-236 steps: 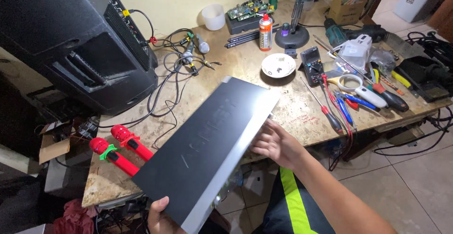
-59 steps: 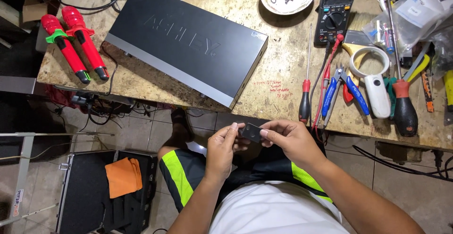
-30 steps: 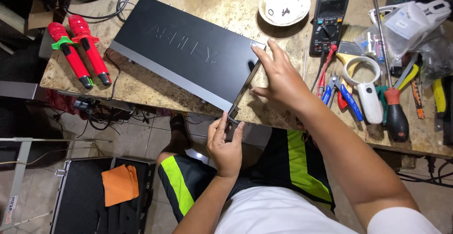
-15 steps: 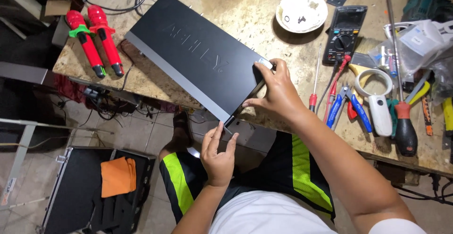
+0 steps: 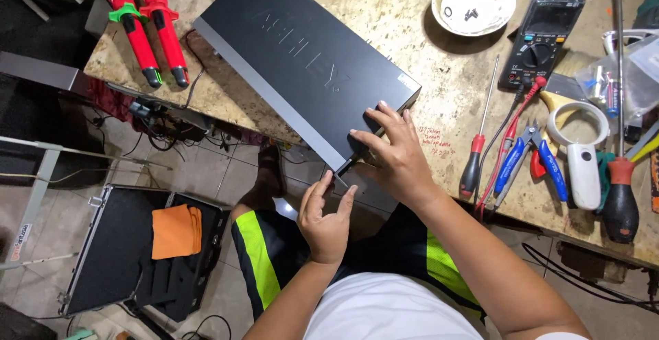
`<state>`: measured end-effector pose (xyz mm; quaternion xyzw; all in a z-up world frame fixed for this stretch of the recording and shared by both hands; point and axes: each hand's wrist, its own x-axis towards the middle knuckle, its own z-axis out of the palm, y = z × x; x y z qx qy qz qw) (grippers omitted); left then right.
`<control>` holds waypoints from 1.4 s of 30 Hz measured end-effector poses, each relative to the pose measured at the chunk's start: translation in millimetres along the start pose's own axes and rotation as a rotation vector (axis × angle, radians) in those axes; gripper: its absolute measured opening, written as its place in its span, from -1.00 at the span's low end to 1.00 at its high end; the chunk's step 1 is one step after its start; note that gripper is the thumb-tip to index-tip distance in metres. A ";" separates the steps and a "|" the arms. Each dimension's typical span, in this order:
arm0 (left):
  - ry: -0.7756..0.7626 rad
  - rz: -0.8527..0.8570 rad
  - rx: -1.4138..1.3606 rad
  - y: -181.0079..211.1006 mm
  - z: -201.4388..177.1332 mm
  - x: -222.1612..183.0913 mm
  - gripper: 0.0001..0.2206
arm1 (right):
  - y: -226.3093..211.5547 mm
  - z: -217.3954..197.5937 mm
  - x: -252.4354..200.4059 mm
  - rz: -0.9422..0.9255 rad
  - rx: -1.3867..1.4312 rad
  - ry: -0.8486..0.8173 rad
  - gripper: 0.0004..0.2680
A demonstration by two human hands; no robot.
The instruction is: Reassembling the outer casing of an electronic receiver by aligning the metal cover and fastening it with screws using a screwdriver.
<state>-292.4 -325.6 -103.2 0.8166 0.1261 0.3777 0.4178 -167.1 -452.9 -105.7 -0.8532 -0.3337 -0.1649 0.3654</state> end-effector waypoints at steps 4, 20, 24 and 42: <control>0.010 -0.101 -0.058 -8.0 6.0 -7.6 -0.56 | 5.9 3.0 -1.0 0.032 -0.009 0.012 -0.42; 0.054 -0.186 -0.058 -14.2 16.8 -14.7 -0.60 | 3.2 -5.6 0.6 0.039 0.035 0.060 -0.42; 0.051 -0.355 -0.151 -8.4 24.6 -15.4 -0.62 | 5.2 -5.3 0.6 0.034 0.035 0.078 -0.44; -0.099 -0.765 -0.386 1.1 29.1 -8.6 -0.58 | 7.2 -5.6 0.8 0.044 0.106 0.072 -0.44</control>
